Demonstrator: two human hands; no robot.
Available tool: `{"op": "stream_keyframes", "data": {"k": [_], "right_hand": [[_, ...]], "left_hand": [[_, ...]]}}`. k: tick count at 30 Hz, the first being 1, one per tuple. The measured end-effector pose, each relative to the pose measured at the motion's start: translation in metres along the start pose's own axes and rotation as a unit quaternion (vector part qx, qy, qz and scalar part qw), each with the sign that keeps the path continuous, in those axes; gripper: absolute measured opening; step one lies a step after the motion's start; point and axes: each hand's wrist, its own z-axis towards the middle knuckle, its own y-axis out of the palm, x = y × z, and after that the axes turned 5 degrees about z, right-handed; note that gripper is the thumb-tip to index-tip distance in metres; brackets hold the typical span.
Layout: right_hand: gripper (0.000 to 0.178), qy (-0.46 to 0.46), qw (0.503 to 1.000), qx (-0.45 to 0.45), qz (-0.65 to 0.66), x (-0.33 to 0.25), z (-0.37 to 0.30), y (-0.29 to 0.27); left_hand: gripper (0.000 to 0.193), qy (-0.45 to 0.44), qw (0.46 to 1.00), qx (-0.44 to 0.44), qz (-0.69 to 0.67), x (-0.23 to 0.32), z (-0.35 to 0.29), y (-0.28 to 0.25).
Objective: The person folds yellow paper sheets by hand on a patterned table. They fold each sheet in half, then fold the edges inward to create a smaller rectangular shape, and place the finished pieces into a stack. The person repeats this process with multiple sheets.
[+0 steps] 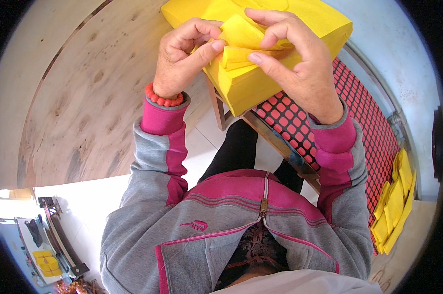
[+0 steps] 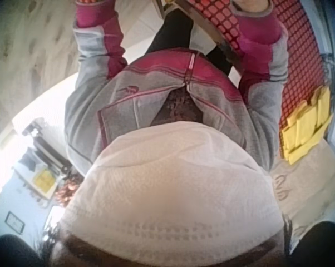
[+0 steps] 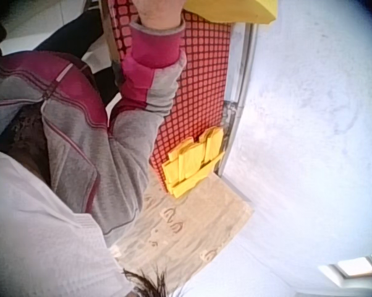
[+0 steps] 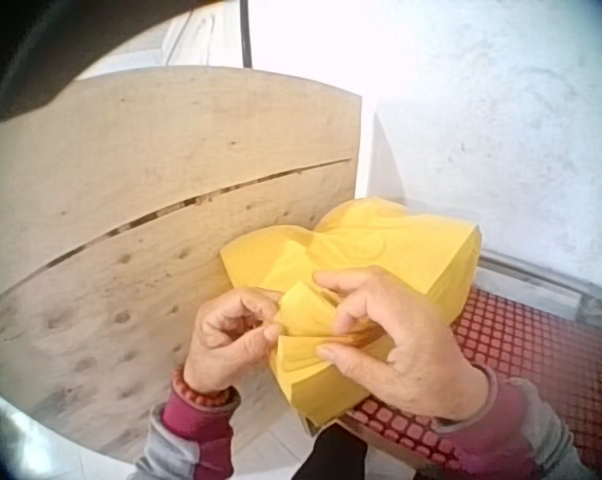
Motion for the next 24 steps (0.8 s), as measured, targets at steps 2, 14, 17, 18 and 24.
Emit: {"op": "stream_keyframes", "data": {"k": [2,14,17,18,24], "right_hand": [[0.016,0.004,1.000,0.001,0.009,-0.001,0.001,-0.001],[0.010,-0.026,0.999,-0.023,-0.017,0.007,-0.002,0.003],[0.009,-0.017,1.000,-0.017,-0.009,0.006,-0.002,0.004],[0.009,-0.018,1.000,-0.015,-0.010,0.006,-0.003,0.004],[0.010,-0.016,1.000,-0.008,-0.013,0.005,-0.002,0.006]], "left_hand": [[0.008,-0.008,1.000,0.019,-0.013,0.000,0.000,0.003],[0.010,0.047,0.998,-0.029,0.013,-0.002,0.002,-0.005],[0.012,0.064,0.997,-0.047,0.001,-0.002,0.003,-0.006],[0.012,0.073,0.996,-0.044,0.003,-0.003,0.003,-0.006],[0.009,0.064,0.997,-0.020,0.035,-0.003,0.002,-0.002]]}}
